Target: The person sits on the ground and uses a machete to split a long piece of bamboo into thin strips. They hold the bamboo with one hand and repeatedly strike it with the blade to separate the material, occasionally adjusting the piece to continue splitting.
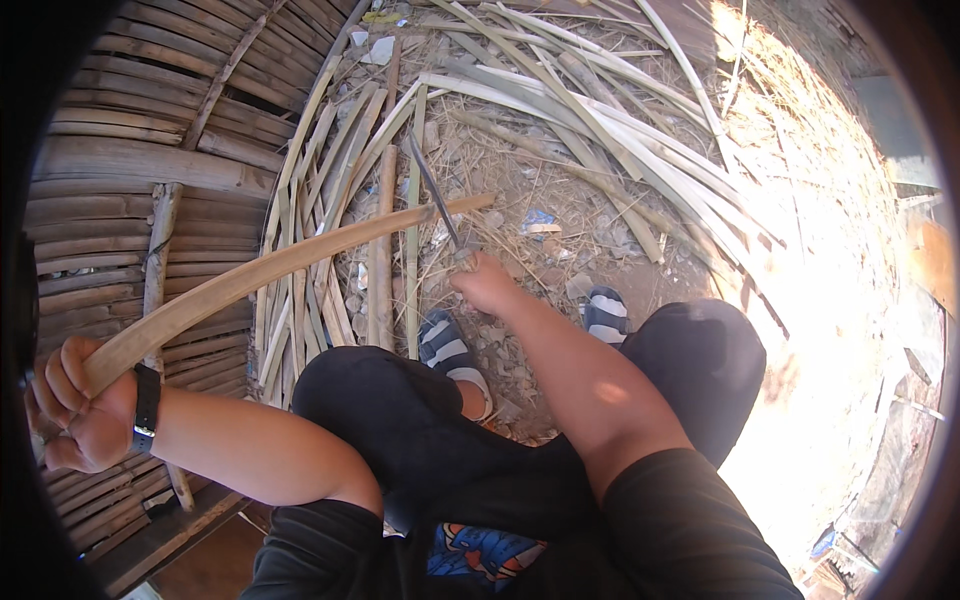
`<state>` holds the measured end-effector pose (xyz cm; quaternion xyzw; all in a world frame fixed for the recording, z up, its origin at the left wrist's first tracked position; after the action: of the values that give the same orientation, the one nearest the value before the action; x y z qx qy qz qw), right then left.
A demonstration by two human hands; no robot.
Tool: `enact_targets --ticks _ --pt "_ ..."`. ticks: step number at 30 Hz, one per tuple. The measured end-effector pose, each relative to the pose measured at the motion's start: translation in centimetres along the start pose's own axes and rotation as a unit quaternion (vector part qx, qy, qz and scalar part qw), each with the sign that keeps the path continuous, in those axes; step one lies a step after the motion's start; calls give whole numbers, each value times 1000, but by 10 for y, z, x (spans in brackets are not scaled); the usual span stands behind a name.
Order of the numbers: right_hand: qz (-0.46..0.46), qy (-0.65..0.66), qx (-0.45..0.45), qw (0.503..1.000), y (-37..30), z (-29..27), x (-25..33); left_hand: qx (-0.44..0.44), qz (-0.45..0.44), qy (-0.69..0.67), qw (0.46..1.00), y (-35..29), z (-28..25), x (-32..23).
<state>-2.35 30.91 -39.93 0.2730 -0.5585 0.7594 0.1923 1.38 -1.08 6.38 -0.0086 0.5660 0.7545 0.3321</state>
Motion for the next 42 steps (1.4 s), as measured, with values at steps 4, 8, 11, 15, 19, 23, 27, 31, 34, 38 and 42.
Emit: enact_targets --ticks 4,8,11,15,19,23,27,31,34,38,42 --pt "20 33 0 999 -3 -3 -6 9 10 30 999 2 3 2" --pt "-49 3 71 996 -27 32 43 23 31 59 998 2 0 -3" --pt "-81 -55 92 991 -29 43 55 28 30 53 998 3 2 -3" --pt "-4 -8 -7 1000 -6 11 15 -14 24 50 998 1 -2 -1" --pt "-2 26 29 999 -12 17 16 -7 28 56 998 2 -1 3" --pt "-108 -87 84 987 -65 64 85 -19 63 100 993 3 -5 -8" --pt "-76 -82 98 989 -39 54 62 -2 29 51 998 3 1 -1" --pt "26 -28 37 999 -28 24 29 -42 31 58 997 2 -12 0" --pt "-22 -72 84 994 -56 55 50 -87 68 158 981 -1 -21 -6" --pt "-232 -208 113 943 -92 102 98 -64 66 159 983 6 -20 -10" --pt "-167 -224 2 960 -50 68 68 -71 59 139 986 0 -21 -6"
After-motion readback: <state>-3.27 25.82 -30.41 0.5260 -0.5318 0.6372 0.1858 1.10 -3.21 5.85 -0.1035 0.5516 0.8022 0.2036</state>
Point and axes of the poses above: each hand's wrist, its own y-axis towards the middle knuckle, its own z-axis out of the palm, x = y × z, the point moved 6 cm from there along y, towards the middle knuckle, and after that the axes turned 12 degrees about z, right-handed, at the moved point
